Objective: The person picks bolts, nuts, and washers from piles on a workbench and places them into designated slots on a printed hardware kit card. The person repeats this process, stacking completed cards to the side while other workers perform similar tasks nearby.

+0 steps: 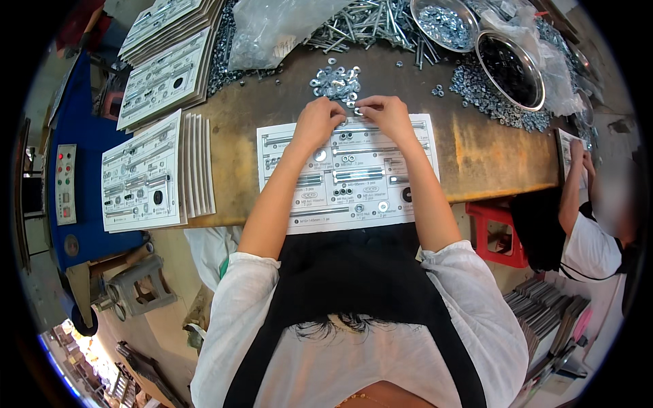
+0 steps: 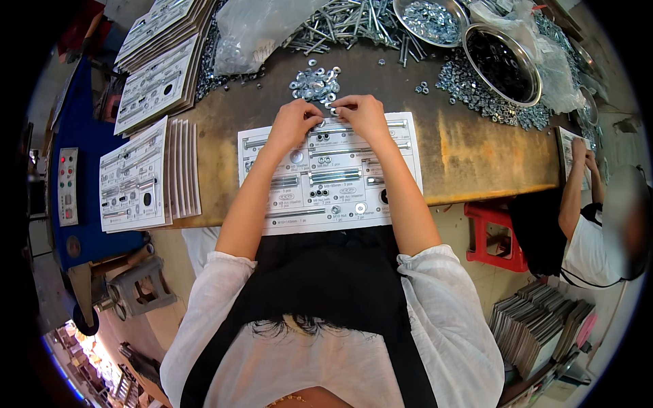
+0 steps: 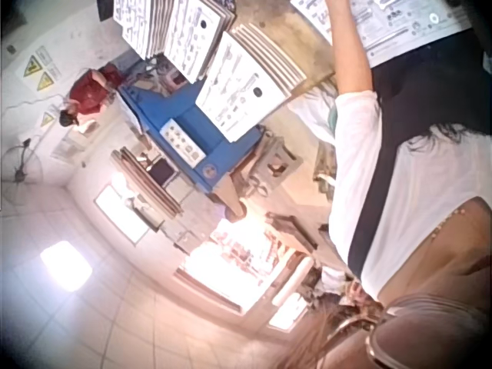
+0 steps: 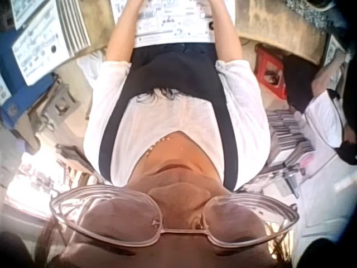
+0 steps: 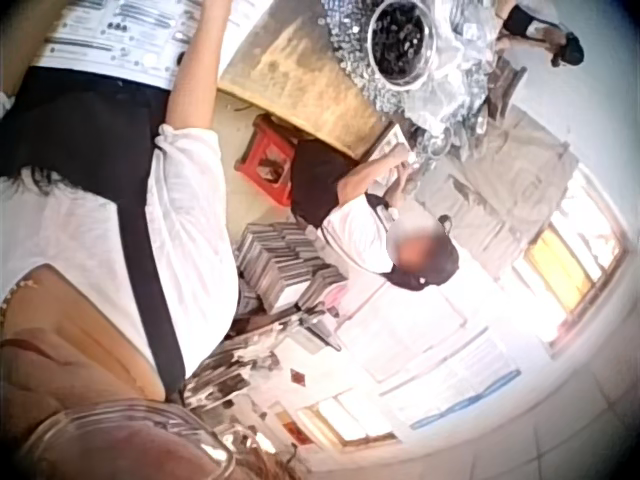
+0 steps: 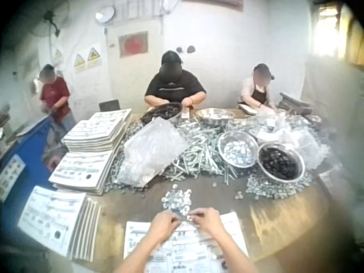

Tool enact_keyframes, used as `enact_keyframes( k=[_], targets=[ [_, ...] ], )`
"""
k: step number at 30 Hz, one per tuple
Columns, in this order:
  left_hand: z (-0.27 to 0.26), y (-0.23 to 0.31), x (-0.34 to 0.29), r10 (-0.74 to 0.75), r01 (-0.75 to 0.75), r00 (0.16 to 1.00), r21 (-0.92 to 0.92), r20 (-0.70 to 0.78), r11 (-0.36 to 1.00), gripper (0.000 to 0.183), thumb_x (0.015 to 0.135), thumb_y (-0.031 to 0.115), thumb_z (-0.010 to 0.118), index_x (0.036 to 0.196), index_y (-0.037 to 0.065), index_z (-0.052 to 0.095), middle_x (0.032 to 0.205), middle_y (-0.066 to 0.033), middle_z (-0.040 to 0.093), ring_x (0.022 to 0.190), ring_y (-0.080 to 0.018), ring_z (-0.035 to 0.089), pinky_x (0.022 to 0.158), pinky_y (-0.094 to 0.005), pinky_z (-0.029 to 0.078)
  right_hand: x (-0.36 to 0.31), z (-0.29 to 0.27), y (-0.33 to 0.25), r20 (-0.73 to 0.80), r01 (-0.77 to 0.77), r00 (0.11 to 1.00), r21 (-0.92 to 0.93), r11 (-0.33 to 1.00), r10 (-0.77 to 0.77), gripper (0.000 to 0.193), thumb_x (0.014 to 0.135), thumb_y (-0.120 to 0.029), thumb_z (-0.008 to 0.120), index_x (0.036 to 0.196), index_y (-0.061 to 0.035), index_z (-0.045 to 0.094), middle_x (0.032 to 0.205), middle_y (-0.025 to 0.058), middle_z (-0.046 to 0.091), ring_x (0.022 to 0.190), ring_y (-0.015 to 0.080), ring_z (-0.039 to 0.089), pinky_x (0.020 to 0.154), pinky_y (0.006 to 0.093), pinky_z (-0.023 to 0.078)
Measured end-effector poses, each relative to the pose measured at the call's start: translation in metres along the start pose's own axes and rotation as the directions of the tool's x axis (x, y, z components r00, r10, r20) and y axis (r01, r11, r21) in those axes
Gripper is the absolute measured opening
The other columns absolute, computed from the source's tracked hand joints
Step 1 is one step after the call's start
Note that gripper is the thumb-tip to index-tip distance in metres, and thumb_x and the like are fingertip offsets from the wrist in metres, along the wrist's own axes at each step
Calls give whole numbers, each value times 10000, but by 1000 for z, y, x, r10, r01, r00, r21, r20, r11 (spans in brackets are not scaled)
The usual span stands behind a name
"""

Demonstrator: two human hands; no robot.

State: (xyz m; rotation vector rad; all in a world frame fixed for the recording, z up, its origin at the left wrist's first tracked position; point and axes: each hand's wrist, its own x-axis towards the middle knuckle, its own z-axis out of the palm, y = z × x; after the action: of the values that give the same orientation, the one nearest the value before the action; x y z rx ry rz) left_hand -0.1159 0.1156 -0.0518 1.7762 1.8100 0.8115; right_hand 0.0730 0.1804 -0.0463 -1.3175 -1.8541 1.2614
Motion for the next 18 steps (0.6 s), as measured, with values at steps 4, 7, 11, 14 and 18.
enact_keyframes(
  k=[4, 7, 11, 14, 18],
  targets=[
    [-17, 0, -3, 30, -9, 993, -178, 116, 984, 173, 814, 185, 737, 932, 64, 774, 886, -129, 688, 838, -287, 674, 768, -384, 526, -6, -1, -4, 79, 37, 996, -1, 999, -36, 189, 848, -43, 716, 1027, -31, 773, 825, 102, 760, 708, 147, 729, 693, 274, 568],
    [-24, 2, -5, 121, -105, 987, -149, 101, 983, 146, 833, 153, 755, 950, 67, 773, 863, -93, 683, 782, -211, 664, 729, -327, 527, -11, 0, -12, 157, 122, 981, -53, 991, -112, 200, 858, -72, 715, 1047, -33, 765, 876, 116, 760, 806, 174, 730, 767, 297, 563],
    [-29, 17, -11, 91, -79, 987, -101, 129, 992, 146, 851, 122, 751, 978, 52, 759, 869, -81, 691, 776, -183, 674, 721, -300, 533, -18, 0, -14, 224, 98, 970, 12, 995, -98, 251, 865, -80, 706, 1109, -39, 741, 942, 113, 756, 875, 184, 716, 807, 317, 553],
    [-28, 25, -18, 87, -75, 991, -121, 101, 990, 143, 856, 115, 744, 979, 45, 753, 866, -81, 689, 793, -188, 678, 725, -297, 533, -26, -5, -12, 288, 67, 951, 178, 982, -117, 308, 861, -63, 698, 1167, -31, 709, 961, 101, 749, 870, 167, 705, 791, 306, 549],
    [-19, 36, -30, 191, -185, 980, -114, 48, 976, 166, 869, 110, 730, 1022, 48, 742, 916, -81, 686, 819, -197, 682, 729, -304, 537, -43, -10, -15, 300, -34, 953, 211, 977, -31, 377, 853, -49, 695, 1227, -11, 664, 973, 100, 740, 876, 140, 688, 778, 277, 538]
  ],
)
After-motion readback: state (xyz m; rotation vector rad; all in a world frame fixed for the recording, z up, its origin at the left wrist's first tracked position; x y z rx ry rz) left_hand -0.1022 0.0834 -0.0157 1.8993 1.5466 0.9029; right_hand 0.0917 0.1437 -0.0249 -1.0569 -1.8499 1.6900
